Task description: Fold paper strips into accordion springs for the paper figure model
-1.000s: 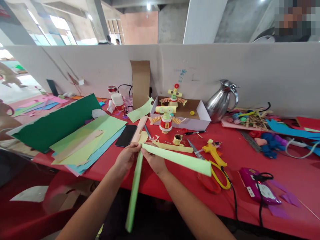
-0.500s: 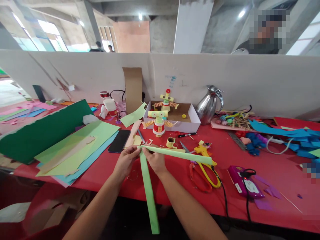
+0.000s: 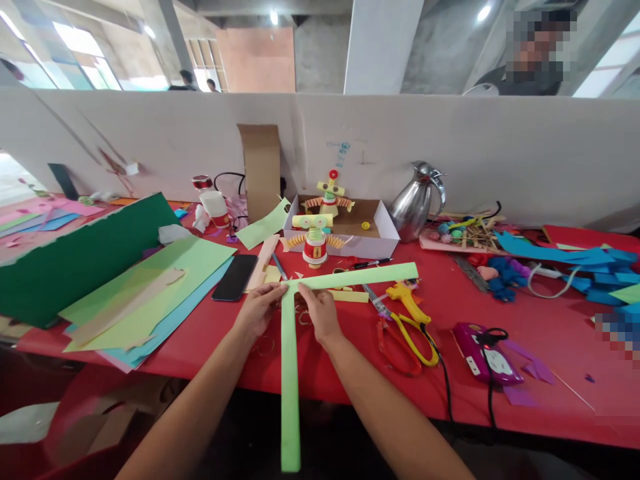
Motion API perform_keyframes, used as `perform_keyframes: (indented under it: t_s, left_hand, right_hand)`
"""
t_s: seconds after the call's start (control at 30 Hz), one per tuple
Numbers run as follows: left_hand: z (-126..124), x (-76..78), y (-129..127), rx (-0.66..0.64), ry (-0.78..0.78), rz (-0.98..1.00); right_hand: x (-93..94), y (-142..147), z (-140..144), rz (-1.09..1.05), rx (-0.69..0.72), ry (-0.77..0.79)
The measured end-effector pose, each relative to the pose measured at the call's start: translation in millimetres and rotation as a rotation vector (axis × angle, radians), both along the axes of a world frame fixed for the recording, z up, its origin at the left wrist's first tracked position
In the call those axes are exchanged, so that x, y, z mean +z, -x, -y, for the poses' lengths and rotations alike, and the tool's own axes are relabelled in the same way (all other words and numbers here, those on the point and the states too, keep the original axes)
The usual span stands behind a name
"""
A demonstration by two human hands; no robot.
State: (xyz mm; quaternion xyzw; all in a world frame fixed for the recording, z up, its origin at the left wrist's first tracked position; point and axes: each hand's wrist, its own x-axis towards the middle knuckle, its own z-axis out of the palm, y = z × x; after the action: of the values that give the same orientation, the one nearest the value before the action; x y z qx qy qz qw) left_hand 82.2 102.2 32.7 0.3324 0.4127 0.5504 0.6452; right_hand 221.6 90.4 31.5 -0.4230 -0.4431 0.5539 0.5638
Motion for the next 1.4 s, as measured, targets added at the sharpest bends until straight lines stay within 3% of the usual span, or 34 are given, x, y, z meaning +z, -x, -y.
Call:
perform_keyframes:
  t_s: [0.1,0.27,0.47,0.67,1.0,1.23,1.4]
  left_hand:
    - [-4.1,-1.7,-6.0,-0.051,0.038,0.059]
    - [-0.2,-4.2,-3.9,-0.047,0.06,0.147]
    - [6.0,-5.3,-1.6,-0.062,0.038,0.158]
    - [3.8,-3.6,-5.2,-0.067,0.043,0.144]
    - [8.1,-0.4,-8.6,-0.053,0.047,0.152]
    - [10.6,1.7,-7.9,-0.089,0.022,0.077]
    - [7.8,-5.9,-4.1,-0.131,-0.02,0.041]
  right_hand:
    - [-4.5,-6.9,1.2,-0.036,0.051,-0.036]
    - [-9.6,-4.9,13.8,0.175,-0.137,-0.156]
    - [-11.4,-3.0,25.3,0.32,-0.151,-0.296]
    - [-9.4,-4.0,28.1,0.405,-0.253,-0.409]
    - [-15.4,-13.2,21.4,0.591,-0.133,-0.516]
    - [-15.3,-9.4,20.1,0.573,-0.277,-0.526]
    - [-15.1,-5.9,19.9,0.434,-0.269,-0.376]
